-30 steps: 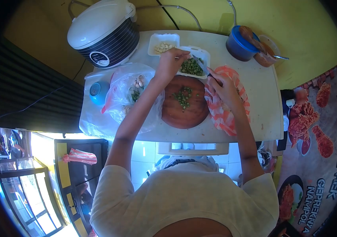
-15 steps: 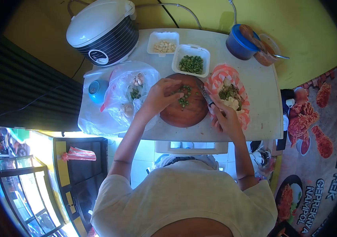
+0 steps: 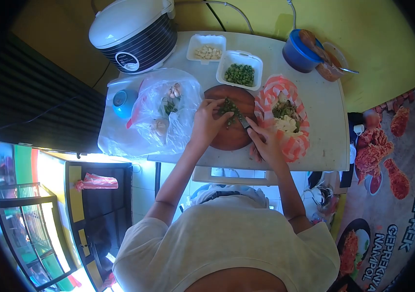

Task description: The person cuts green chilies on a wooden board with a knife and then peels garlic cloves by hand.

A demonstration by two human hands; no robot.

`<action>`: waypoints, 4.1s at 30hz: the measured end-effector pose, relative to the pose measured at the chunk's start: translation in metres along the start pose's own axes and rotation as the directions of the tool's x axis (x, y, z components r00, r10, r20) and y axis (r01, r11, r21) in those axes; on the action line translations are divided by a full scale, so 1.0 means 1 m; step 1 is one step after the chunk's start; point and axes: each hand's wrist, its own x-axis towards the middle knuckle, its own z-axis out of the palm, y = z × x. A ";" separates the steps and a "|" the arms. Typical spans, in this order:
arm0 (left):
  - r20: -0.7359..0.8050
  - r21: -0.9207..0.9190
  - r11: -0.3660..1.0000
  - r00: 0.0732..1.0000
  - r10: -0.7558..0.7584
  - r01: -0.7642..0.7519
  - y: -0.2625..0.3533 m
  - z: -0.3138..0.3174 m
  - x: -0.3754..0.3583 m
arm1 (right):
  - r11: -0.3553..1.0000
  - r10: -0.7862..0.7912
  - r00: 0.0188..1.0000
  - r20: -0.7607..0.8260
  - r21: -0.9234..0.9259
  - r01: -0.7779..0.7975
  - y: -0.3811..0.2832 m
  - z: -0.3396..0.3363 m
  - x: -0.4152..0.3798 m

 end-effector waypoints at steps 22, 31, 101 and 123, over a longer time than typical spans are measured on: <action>-0.068 -0.271 0.962 0.998 0.018 -0.035 -0.004 0.003 -0.001 | 0.999 -0.051 0.998 0.035 -0.009 0.052 -0.006 0.007 0.001; -0.091 -0.296 0.953 0.995 0.040 -0.065 -0.001 -0.001 0.006 | 0.999 -0.050 0.998 0.027 0.006 0.050 -0.015 0.009 0.004; 0.226 -0.079 0.985 0.959 0.169 -0.155 -0.011 -0.042 -0.007 | 0.991 -0.114 0.991 -0.076 -0.073 0.108 0.011 0.001 -0.010; -0.130 0.130 0.981 0.978 0.161 -0.145 0.002 -0.012 -0.028 | 0.988 -0.105 0.991 -0.086 -0.121 0.094 0.013 0.013 -0.013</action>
